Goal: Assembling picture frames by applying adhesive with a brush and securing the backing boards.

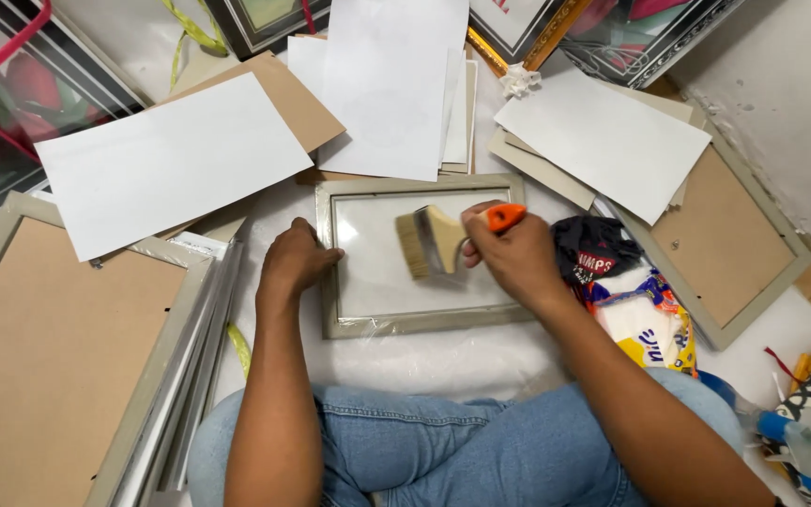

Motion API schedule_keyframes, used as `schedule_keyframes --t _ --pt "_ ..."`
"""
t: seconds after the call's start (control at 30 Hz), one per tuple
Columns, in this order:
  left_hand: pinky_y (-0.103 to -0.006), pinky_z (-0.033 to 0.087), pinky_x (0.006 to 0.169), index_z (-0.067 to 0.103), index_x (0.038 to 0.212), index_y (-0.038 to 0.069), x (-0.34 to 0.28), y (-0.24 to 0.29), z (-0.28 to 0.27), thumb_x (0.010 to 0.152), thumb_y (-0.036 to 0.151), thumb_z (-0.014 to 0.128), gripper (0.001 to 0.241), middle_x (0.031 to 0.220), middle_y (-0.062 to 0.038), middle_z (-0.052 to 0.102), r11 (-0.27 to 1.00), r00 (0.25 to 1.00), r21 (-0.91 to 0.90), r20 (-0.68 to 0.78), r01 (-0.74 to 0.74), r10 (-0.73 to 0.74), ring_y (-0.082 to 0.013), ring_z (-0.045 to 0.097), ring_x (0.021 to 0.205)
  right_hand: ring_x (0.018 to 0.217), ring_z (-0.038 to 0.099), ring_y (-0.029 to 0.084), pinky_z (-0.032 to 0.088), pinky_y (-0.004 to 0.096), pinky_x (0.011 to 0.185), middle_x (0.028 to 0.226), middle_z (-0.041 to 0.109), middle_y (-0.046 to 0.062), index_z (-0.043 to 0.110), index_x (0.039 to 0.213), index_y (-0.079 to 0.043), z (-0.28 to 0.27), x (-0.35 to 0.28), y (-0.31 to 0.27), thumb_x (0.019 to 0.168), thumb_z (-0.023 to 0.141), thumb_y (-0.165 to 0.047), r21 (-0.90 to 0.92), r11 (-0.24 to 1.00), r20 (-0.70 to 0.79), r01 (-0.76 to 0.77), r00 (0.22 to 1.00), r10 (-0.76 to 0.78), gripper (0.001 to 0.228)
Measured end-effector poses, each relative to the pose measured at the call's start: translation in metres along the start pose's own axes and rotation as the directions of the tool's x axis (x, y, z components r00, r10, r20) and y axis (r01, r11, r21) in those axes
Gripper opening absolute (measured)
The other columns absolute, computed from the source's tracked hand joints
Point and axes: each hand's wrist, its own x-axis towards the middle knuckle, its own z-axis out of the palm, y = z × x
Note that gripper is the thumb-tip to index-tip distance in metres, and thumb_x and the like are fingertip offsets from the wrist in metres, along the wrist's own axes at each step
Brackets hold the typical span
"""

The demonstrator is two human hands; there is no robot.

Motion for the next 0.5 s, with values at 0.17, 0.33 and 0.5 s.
schedule_keyframes --t 0.17,0.33,0.5 --pt "-0.0587 0.053 0.093 0.06 0.121 -0.008 0.004 -0.004 0.004 0.085 0.023 0.076 0.05 0.113 -0.032 0.068 1.0 1.0 -0.002 -0.026 -0.005 0.005 -0.0505 0.066 0.113 0.059 0.074 0.02 0.059 0.03 0.06 0.065 0.073 0.018 0.078 0.099 -0.005 0.041 -0.006 0.01 0.083 0.073 -0.016 0.078 0.995 0.175 0.062 0.982 -0.075 0.02" --pt "-0.0575 0.054 0.091 0.059 0.122 -0.008 0.005 -0.005 0.004 0.086 0.024 0.076 0.051 0.114 -0.032 0.068 1.0 0.999 0.004 -0.033 -0.012 0.012 -0.0498 0.067 0.113 0.07 0.062 0.017 0.054 0.034 0.066 0.068 0.071 0.017 0.081 0.095 -0.009 0.007 0.018 0.046 0.079 0.079 -0.02 -0.082 0.984 0.199 0.158 0.97 -0.14 0.02" --pt "-0.0581 0.054 0.091 0.059 0.124 -0.009 0.0 -0.001 0.002 0.087 0.026 0.075 0.053 0.117 -0.034 0.067 1.0 1.0 0.005 -0.03 -0.004 0.004 -0.0501 0.066 0.114 0.051 0.06 0.029 0.049 0.039 0.052 0.056 0.061 0.015 0.079 0.081 -0.015 -0.067 0.022 0.026 0.082 0.069 -0.028 -0.591 0.805 -0.126 -0.053 0.992 -0.027 0.016"
